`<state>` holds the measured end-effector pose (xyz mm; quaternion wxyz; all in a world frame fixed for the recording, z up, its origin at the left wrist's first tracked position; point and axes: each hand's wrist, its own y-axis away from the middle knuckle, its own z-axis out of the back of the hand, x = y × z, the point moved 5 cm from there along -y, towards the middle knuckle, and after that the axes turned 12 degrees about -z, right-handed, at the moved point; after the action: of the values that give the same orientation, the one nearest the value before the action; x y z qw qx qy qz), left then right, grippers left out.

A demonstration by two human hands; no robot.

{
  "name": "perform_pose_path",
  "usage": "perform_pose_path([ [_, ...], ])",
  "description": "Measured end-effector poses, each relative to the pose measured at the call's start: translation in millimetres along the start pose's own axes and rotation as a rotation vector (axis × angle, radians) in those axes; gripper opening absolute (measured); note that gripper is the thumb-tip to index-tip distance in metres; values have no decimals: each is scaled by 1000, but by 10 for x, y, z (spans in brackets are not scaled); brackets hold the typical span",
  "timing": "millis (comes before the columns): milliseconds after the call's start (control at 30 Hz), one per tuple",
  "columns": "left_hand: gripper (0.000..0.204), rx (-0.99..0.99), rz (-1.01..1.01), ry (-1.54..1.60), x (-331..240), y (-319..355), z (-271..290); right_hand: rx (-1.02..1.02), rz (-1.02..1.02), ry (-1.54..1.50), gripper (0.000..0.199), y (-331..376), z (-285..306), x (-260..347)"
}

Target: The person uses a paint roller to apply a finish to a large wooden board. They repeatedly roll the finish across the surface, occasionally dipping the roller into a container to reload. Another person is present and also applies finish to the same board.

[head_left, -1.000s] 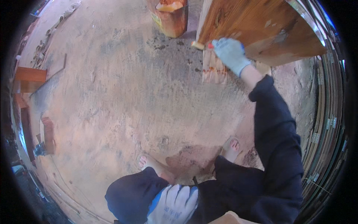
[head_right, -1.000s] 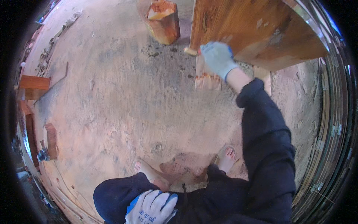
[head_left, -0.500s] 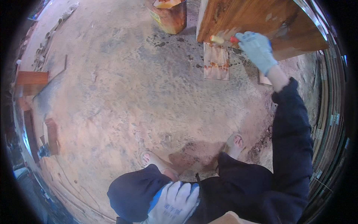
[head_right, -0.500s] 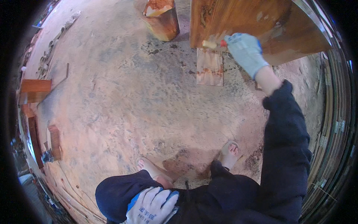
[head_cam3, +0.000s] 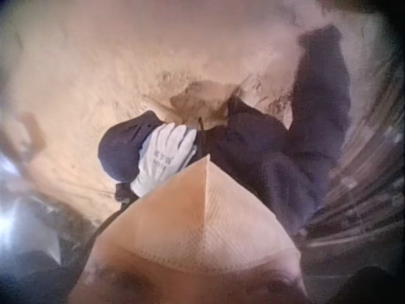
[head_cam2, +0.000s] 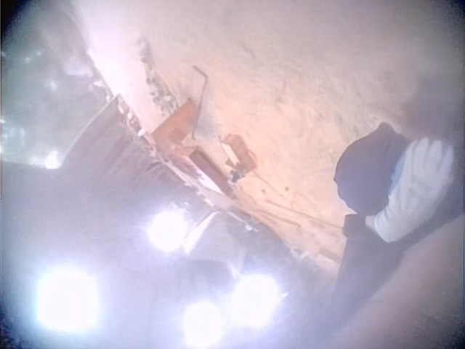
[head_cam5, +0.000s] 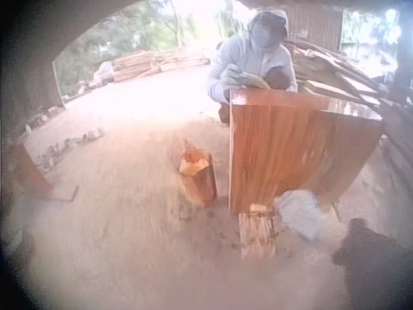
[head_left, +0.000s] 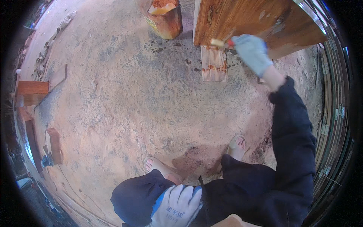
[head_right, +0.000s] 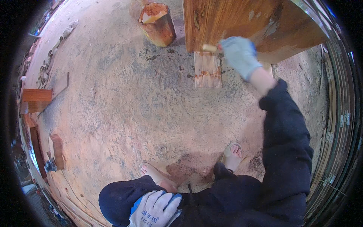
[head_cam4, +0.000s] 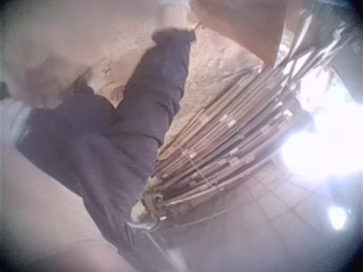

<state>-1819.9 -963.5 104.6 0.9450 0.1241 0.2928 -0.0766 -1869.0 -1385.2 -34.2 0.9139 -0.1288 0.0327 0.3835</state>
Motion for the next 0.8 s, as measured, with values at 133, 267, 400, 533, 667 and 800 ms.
perform_pose_path([
  [133,44,23,22,25,58,8,10,-319,37,365,26,448,968,-554],
  [267,45,-7,-6,-20,86,-92,20,-404,30,348,28,514,1428,-680],
  [400,46,-19,5,-29,65,-185,0,65,-109,281,32,298,433,-360],
  [533,45,-27,1,-51,18,-211,-13,165,-83,161,33,185,-246,-185],
  [667,42,-26,16,-74,-1,-196,20,-207,-94,-65,26,682,227,-618],
  [800,40,-37,26,-118,3,-194,17,-193,-584,-351,37,1347,567,-1546],
])
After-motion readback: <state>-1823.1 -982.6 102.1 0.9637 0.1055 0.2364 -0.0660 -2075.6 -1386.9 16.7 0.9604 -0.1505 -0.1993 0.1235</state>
